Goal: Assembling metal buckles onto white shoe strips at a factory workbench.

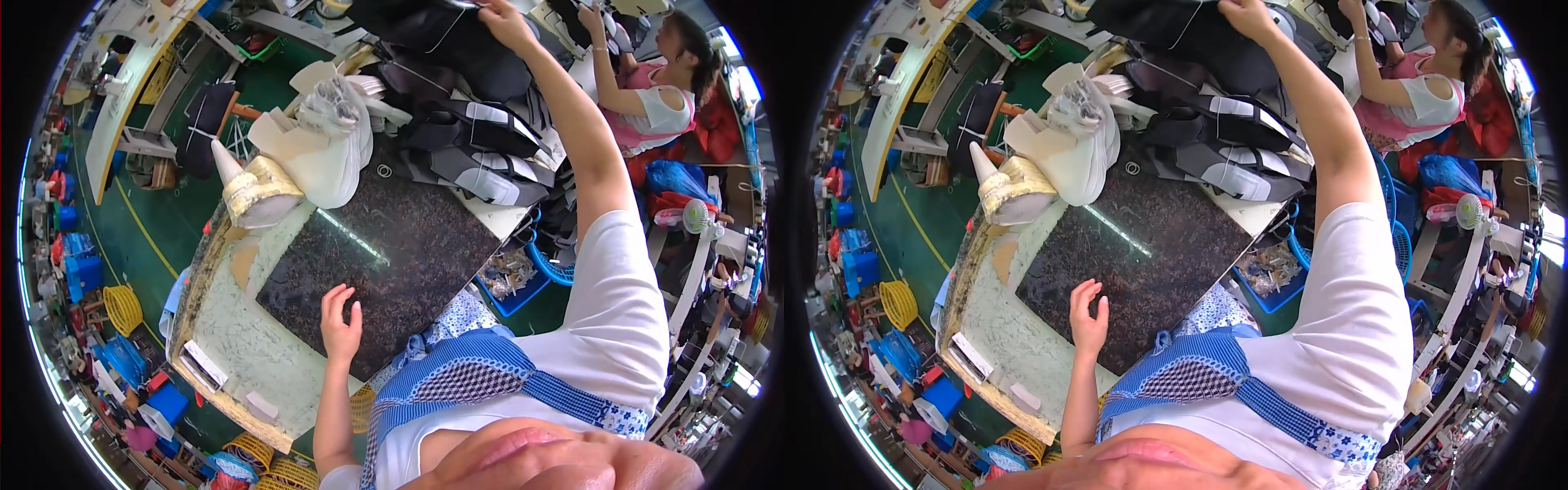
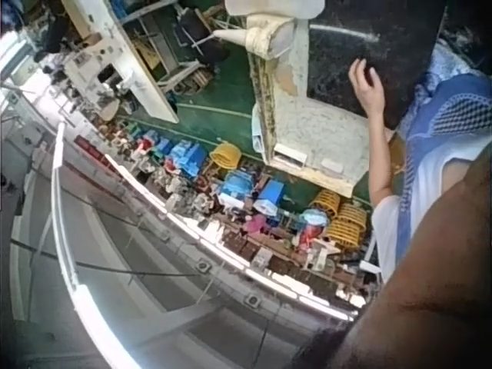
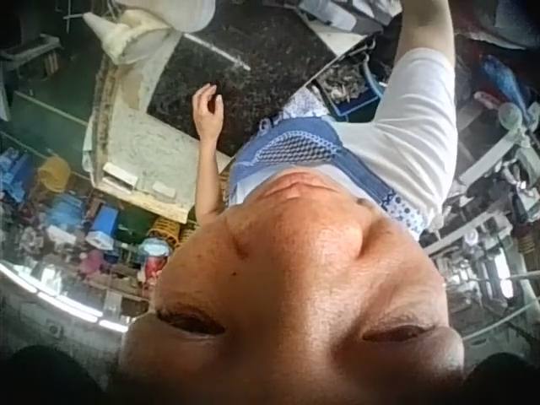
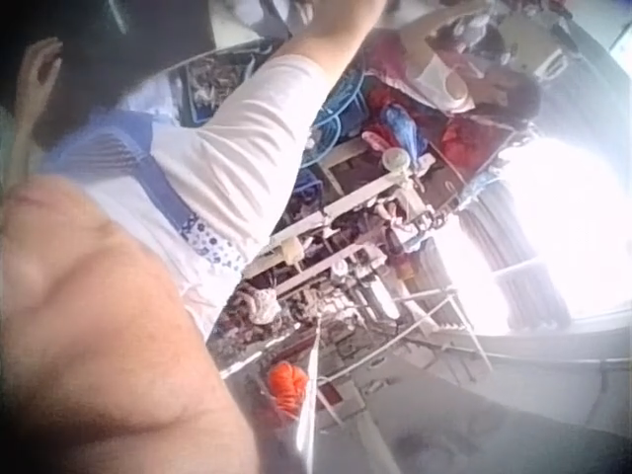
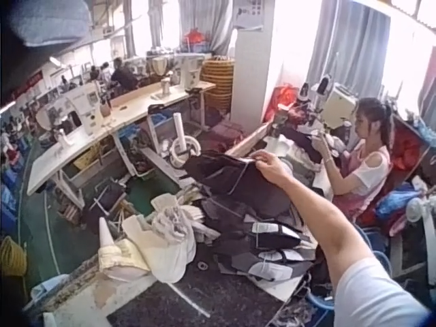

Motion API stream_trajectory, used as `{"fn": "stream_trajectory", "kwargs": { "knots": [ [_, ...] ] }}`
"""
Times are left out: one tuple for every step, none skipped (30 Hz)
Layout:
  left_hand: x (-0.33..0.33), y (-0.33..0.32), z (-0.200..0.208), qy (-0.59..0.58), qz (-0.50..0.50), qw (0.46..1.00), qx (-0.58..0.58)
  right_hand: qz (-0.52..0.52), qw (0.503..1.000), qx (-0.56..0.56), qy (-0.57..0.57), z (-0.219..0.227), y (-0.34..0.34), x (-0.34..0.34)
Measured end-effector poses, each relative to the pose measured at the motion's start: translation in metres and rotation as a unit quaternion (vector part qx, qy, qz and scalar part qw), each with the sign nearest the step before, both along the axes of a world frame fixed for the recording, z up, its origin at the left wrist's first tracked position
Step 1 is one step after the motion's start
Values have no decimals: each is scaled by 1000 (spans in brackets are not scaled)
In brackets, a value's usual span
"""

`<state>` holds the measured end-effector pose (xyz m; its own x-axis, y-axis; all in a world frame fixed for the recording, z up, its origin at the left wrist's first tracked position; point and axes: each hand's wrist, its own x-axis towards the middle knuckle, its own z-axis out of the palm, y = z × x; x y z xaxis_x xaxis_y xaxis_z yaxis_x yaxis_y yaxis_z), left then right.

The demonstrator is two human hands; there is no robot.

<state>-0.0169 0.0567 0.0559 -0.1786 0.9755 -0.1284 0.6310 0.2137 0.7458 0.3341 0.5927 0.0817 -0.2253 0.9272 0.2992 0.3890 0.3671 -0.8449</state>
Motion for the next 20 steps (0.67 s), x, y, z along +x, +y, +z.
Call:
{"fn": "stream_trajectory", "kwargs": {
  "knots": [
    [-2, 9, 3, -56, 27, 998, -7, -29, 998, -52, 30, 13, 6, 8],
    [-4, 18, 7, -107, 70, 991, -45, -24, 996, -81, 16, 24, 7, 10],
    [-2, 34, 9, -156, 74, 985, -30, 29, 997, -71, -7, 28, 9, 19],
    [2, 56, 10, -205, 77, 976, -15, 83, 994, -61, -30, 31, 10, 27],
    [8, 80, 17, -224, 54, 973, -12, 104, 980, -149, -80, 36, 5, 21],
    [16, 105, 21, -242, 34, 970, -8, 129, 954, -236, -131, 41, 0, 12],
    [27, 131, 18, -274, -9, 962, 10, 163, 948, -228, -148, 22, -8, 12],
    [41, 153, 21, -292, -39, 956, 19, 250, 933, -200, -162, 7, -26, -1],
    [53, 169, 15, -325, -44, 944, 12, 208, 941, -140, -228, -3, -45, -14],
    [65, 181, 8, -360, -53, 931, 5, 160, 940, -78, -291, -11, -56, -20],
    [81, 190, 7, -371, -72, 926, -5, 104, 944, -148, -275, -19, -51, -8],
    [93, 196, 9, -379, -86, 921, -14, 53, 941, -216, -256, -26, -42, 5],
    [97, 194, 10, -382, -82, 921, -14, 13, 950, -175, -259, -22, -49, 2],
    [99, 186, 11, -383, -75, 920, -15, -24, 957, -135, -257, -10, -60, -1],
    [104, 182, 9, -408, -67, 910, -25, 49, 947, -216, -233, -2, -55, 14],
    [106, 178, 6, -432, -61, 899, -33, 121, 925, -293, -207, 3, -48, 24],
    [105, 173, 3, -429, -42, 902, -30, 115, 935, -289, -169, 2, -53, 21],
    [102, 167, 3, -428, -29, 903, -25, 105, 944, -284, -131, 1, -57, 23],
    [99, 162, 2, -454, -13, 891, -15, 123, 944, -301, -64, 1, -56, 21],
    [96, 154, 2, -480, 1, 877, -8, 144, 955, -243, -95, 8, -54, 23]
  ]
}}
